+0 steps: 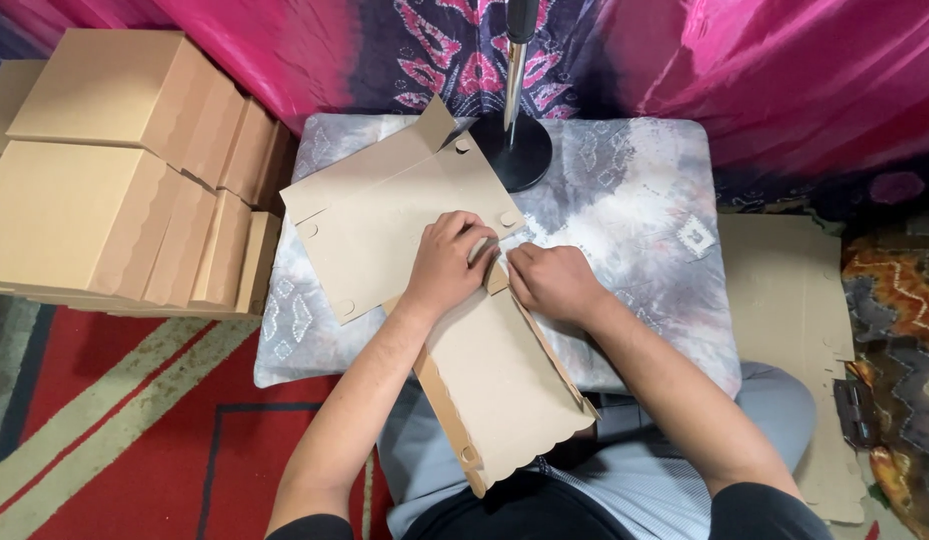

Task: Manually folding and assembling a cardboard box from a flat pre-cut sheet.

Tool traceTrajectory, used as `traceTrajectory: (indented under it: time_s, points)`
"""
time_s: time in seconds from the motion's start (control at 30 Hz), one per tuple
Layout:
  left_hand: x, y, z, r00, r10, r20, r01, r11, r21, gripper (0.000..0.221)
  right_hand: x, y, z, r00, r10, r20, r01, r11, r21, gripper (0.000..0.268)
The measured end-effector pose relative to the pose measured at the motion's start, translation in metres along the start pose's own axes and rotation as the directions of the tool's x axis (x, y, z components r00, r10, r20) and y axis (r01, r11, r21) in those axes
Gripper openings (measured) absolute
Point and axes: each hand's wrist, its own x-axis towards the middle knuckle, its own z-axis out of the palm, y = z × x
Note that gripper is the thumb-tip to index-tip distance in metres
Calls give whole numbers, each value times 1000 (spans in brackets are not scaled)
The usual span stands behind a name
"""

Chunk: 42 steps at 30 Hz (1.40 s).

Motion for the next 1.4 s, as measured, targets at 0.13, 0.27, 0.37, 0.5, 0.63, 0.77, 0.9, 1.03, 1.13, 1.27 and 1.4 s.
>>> traceTrajectory:
  time_s: [0.13, 0.27, 0.37, 0.5, 0.63, 0.77, 0.9, 1.03, 1.13, 1.27, 1.4]
  points:
    - [-1, -2, 2, 1000, 4, -26, -5, 1000, -4, 14, -4, 0, -6, 999, -19, 26, 19, 1000, 5, 33]
    - [-2, -2, 3, 1000, -11, -25, 10, 1000, -29, 15, -10, 1, -7, 998, -59, 23, 58, 997, 41, 32]
    - [-1, -3, 2, 1000, -10, -28, 9, 1000, -30, 16, -10, 0, -10, 998, -70, 2, 70, 996, 57, 28]
    - [-1, -3, 2, 999, -39, -3, 38, 999, -32, 15, -8, -7, -15, 996, -86, -15, 87, 995, 45, 22]
    - [-2, -2, 1, 999, -35, 6, 36, 999, -30, 14, -9, -9, -16, 996, -85, -13, 86, 993, 80, 27]
    - [2, 9, -7, 997, -52, 61, 51, 999, 16, 19, -12, -6, -14, 996, -86, -13, 87, 991, 99, 30]
    - [7, 11, -9, 985, -35, 167, 11, 989, 144, 31, -13, -3, -13, 992, -125, 25, 124, 991, 40, 33]
    - [20, -5, -9, 968, -11, 249, -35, 983, 178, 37, -18, -11, -24, 990, -133, 50, 132, 991, 21, 34]
    - [31, -15, -12, 943, -28, 332, -51, 973, 227, 42, -26, -19, -31, 990, -100, 99, 100, 995, 9, 36]
    - [40, -25, -17, 921, 120, 372, -223, 943, 248, 53, -34, -28, -40, 985, -55, 162, 57, 998, -5, 39]
    - [49, -19, -37, 905, 135, 403, -197, 973, 118, 70, -37, -30, -42, 984, -22, 178, 25, 1000, -17, 40]
